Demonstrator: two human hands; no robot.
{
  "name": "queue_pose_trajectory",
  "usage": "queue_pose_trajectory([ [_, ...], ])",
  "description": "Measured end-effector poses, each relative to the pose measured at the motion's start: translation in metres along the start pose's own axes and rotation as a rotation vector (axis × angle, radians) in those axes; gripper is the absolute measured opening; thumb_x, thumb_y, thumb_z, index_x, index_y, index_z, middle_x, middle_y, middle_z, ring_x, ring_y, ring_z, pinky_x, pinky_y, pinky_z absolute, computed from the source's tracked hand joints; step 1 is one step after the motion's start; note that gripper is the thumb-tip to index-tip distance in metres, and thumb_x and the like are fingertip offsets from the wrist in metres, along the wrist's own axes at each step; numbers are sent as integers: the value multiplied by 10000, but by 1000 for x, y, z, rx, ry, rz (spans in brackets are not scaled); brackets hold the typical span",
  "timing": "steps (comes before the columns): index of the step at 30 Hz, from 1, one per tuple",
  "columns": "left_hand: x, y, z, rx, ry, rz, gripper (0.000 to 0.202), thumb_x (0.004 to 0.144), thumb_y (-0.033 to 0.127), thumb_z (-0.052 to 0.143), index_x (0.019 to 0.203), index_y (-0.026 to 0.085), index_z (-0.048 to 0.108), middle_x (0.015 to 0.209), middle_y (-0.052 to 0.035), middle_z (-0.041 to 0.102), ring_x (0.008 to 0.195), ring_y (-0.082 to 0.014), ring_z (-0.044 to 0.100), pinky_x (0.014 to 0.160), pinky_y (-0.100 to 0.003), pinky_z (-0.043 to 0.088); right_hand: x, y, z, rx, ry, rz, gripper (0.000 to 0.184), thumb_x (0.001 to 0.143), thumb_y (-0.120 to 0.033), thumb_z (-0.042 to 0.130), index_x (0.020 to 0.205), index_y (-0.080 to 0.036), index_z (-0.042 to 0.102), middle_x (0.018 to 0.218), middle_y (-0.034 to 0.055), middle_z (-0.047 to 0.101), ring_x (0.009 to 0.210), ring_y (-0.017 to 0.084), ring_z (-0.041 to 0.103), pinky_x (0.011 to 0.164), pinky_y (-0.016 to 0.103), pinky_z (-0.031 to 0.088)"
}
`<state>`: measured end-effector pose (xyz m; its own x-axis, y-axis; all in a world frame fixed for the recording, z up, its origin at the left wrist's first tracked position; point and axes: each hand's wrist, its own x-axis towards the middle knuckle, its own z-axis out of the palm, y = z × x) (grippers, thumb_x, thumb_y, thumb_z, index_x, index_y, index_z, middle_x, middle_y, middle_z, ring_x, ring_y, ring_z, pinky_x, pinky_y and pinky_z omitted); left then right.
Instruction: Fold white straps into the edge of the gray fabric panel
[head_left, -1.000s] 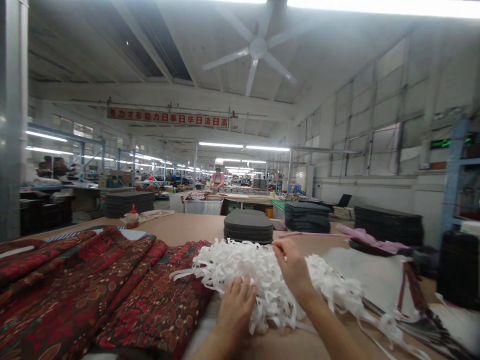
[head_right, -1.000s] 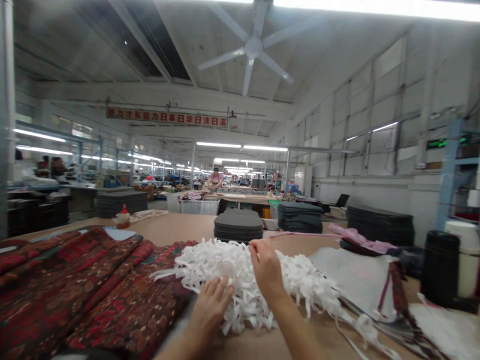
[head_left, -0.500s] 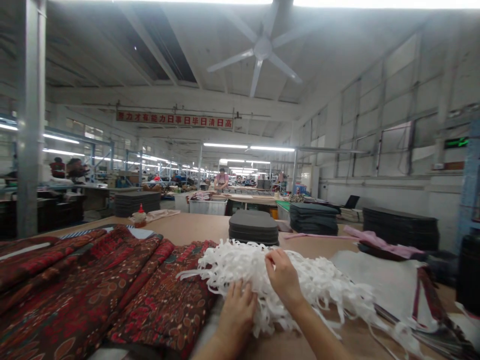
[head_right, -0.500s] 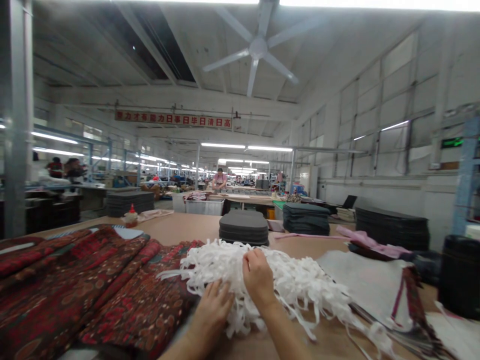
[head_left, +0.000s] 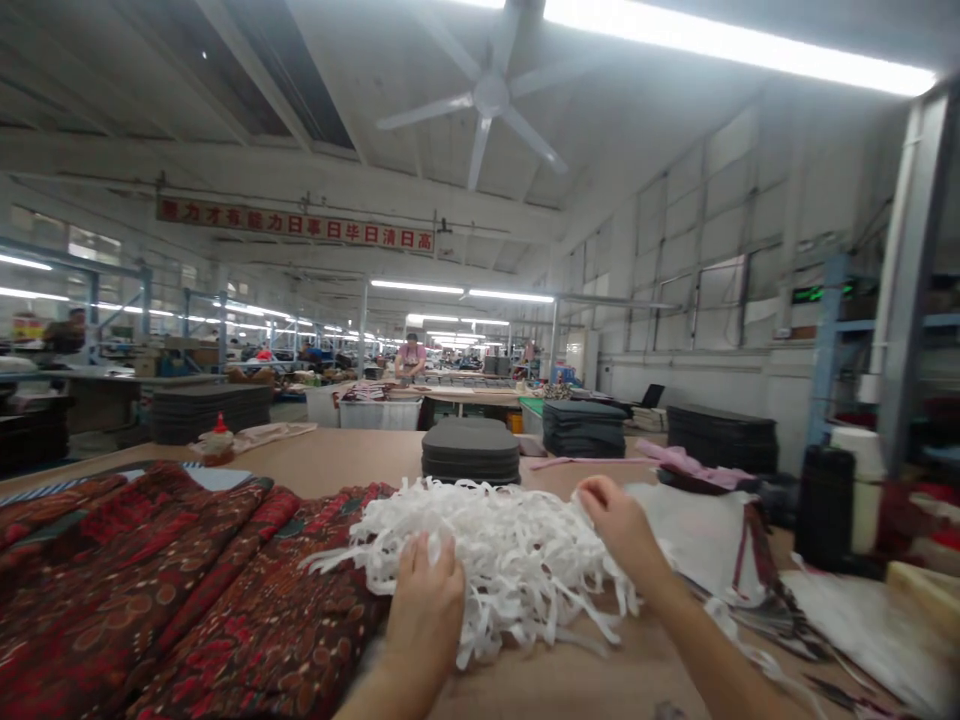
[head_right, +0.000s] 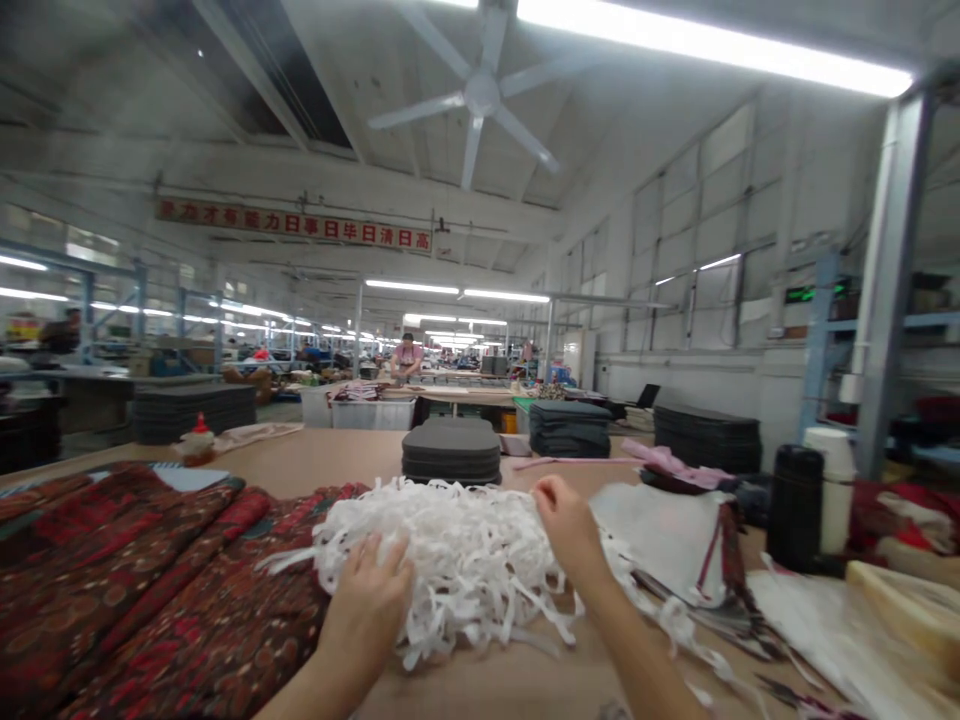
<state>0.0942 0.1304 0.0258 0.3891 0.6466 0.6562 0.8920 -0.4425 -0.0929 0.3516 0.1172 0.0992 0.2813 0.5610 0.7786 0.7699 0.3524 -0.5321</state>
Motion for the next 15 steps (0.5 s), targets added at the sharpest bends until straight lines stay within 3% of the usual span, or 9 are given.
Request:
queue_pose_trajectory([
  [2,-1,10,-15,-225,63,50,217,815,170,529,980,172,671,1183,-92,597,1174,-366,429,1023,-569,195,-27,-18,15,-57,-130,-68,109,710,-275,526,634,-218,580,562,-13,605,529,161,541,527,252,370],
  [4,-3,21,-26,-578,49,44,352,782,263,588,1127,197,594,1204,-93,582,1174,-340,437,1024,-561,210,-51,-38,24,-218,-284,-181,115,745,-235,511,648,-219,570,603,1,620,549,162,552,521,248,339],
  [7,-6,36,-32,-1258,-181,-86,609,678,406,673,1205,145,515,1085,-130,627,1005,-285,561,908,-449,401,-75,-62,22,-276,-502,-248,117,778,-218,500,675,-213,556,640,8,634,579,164,569,522,242,323],
  [10,-9,41,-32,-1766,-462,-203,564,574,477,723,995,114,622,828,-73,647,740,-195,598,695,-310,471,-86,-69,10,-132,-678,-129,102,776,-213,494,686,-203,540,641,-7,624,601,148,566,528,219,334],
  [12,-16,35,-30,-1822,-561,-323,416,557,413,728,845,121,654,673,-15,605,596,-135,553,599,-257,445,-90,-64,2,-36,-764,-60,98,766,-205,487,696,-196,554,630,-15,609,604,137,551,530,206,340],
  [15,-34,19,-26,-1634,-684,-375,273,569,326,693,769,140,679,560,37,548,507,-88,473,532,-206,379,-99,-48,-7,17,-881,-2,113,724,-175,493,710,-183,604,618,-17,599,595,129,531,523,198,335],
])
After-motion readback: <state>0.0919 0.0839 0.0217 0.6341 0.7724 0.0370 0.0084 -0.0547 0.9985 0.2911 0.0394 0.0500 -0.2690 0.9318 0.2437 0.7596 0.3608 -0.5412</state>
